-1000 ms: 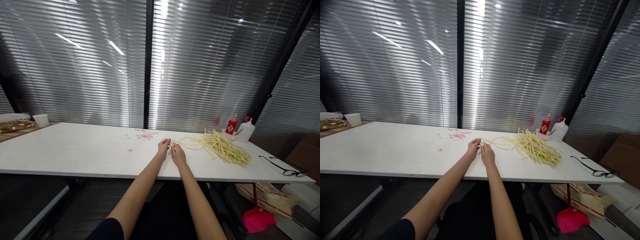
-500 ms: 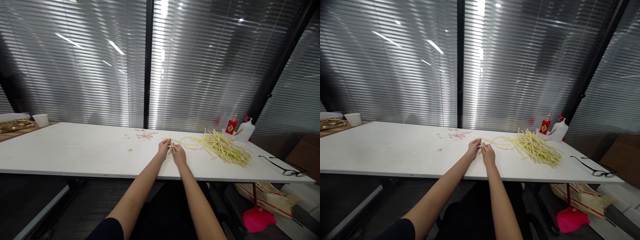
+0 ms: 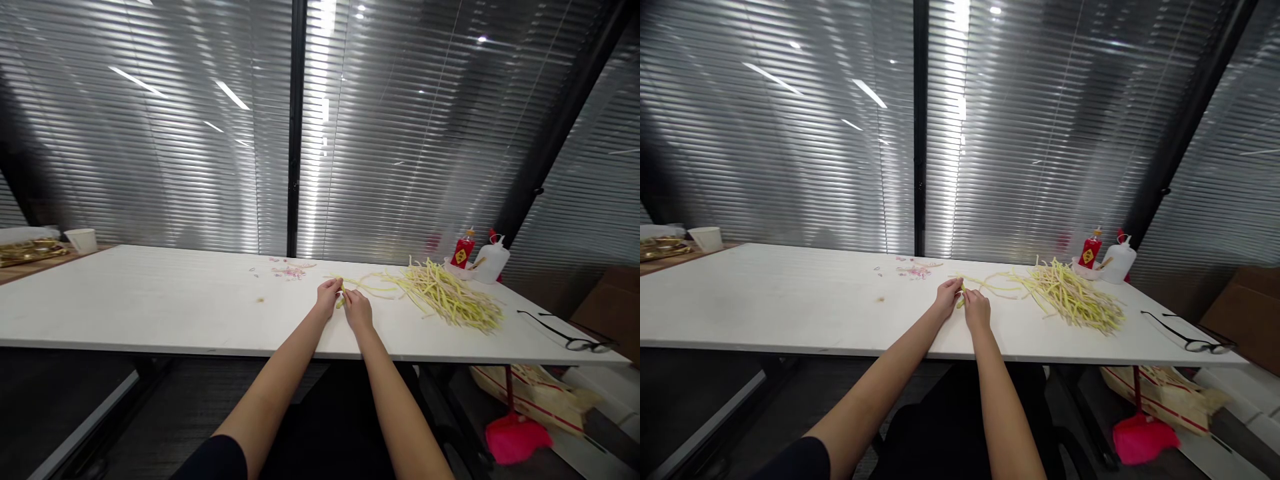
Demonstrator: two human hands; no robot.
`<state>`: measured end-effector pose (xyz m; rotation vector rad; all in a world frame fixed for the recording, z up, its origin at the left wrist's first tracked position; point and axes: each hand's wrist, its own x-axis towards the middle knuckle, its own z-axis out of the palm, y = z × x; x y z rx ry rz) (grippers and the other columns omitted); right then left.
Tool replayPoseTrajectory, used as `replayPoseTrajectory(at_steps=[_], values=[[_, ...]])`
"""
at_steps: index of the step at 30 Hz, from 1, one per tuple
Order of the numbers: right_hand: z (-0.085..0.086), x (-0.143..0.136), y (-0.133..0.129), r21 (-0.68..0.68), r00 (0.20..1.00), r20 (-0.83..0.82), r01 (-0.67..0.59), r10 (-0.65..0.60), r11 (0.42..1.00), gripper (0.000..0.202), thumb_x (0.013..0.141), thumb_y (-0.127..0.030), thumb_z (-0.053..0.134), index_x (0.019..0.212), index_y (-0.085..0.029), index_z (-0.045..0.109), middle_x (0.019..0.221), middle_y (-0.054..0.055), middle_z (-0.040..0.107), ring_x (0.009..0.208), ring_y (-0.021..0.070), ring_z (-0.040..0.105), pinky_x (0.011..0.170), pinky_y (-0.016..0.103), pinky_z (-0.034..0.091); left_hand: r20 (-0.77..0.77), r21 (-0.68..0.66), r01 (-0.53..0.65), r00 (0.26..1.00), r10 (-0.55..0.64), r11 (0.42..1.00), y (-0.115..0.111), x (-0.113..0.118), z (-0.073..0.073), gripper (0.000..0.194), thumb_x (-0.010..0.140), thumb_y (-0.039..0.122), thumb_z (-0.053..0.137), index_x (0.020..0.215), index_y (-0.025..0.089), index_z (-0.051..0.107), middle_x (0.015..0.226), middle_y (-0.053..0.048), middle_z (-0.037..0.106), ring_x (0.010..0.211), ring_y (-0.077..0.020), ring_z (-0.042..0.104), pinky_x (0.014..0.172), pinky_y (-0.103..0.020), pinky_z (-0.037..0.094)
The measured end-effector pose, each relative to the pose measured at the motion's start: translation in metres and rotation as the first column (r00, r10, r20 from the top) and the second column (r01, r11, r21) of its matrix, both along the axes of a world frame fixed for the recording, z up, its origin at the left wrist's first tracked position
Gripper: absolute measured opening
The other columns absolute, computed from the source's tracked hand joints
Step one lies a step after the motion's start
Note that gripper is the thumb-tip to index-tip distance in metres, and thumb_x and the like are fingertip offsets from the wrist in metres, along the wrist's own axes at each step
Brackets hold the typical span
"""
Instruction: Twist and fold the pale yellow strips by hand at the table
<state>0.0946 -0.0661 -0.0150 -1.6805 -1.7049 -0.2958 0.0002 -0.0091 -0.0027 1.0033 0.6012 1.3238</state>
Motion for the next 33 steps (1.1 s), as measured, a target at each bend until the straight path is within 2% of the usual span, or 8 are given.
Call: replayPoseTrajectory(at_steps=[4,10,17,26,33], values=[[0.002,-0.0007,-0.0011,-0.014,1.0,0.014,0.009,-0.009,1.0,0.03,0.096,-0.025,0.036,0.097,-0.018,0.065,0.089,0.006,0.065,0.079,0.0156,0.057,0.067,0.024,0.032,-0.014,-0.003,0.01,1.0,-0.01,1.0,-0.0001,0.0,0.0002,0.04,0.056,0.048,0.076,0.057,0.015,0.054,0.057,0.003,0.046,0.053,-0.0067,0.041,0.054,-0.023,0.03],[0.0021,-0.0008,-0.001,-0.001,0.999,0.011,0.047,-0.047,0.999,0.029,0.096,-0.03,0.039,0.112,-0.019,0.06,0.102,0.006,0.065,0.088,0.0162,0.058,0.069,0.024,0.032,-0.004,-0.002,-0.032,0.999,0.032,0.999,-0.0012,-0.0021,0.0021,0.038,0.058,0.049,0.074,0.062,0.015,0.057,0.062,0.001,0.051,0.059,-0.0085,0.046,0.058,-0.023,0.034],[0.0073,-0.0041,-0.0044,-0.075,0.993,0.073,0.096,-0.091,0.992,0.028,0.096,-0.028,0.039,0.087,-0.019,0.063,0.082,0.003,0.066,0.072,0.0136,0.057,0.062,0.025,0.026,-0.006,0.018,-0.061,0.998,0.061,0.998,-0.0016,-0.0011,0.0009,0.037,0.058,0.048,0.075,0.062,0.015,0.058,0.063,0.001,0.052,0.061,-0.0089,0.048,0.059,-0.023,0.034],[0.0093,-0.0048,-0.0059,-0.076,0.99,0.077,0.123,-0.117,0.99,0.023,0.094,-0.026,0.042,0.083,-0.02,0.062,0.082,0.002,0.065,0.072,0.0138,0.057,0.061,0.026,0.025,-0.001,0.006,-0.064,0.998,0.064,0.998,0.001,0.001,-0.0001,0.036,0.057,0.046,0.076,0.058,0.015,0.057,0.059,0.002,0.049,0.057,-0.0074,0.045,0.058,-0.023,0.033],[0.01,-0.006,-0.0075,-0.112,0.988,0.093,0.134,-0.124,0.985,0.022,0.094,-0.028,0.043,0.086,-0.021,0.062,0.083,0.002,0.066,0.076,0.0141,0.058,0.061,0.026,0.025,0.018,-0.013,-0.046,0.999,0.046,0.999,-0.0001,0.0,0.0013,0.032,0.057,0.042,0.077,0.065,0.015,0.062,0.064,0.002,0.052,0.061,-0.008,0.046,0.059,-0.023,0.034]])
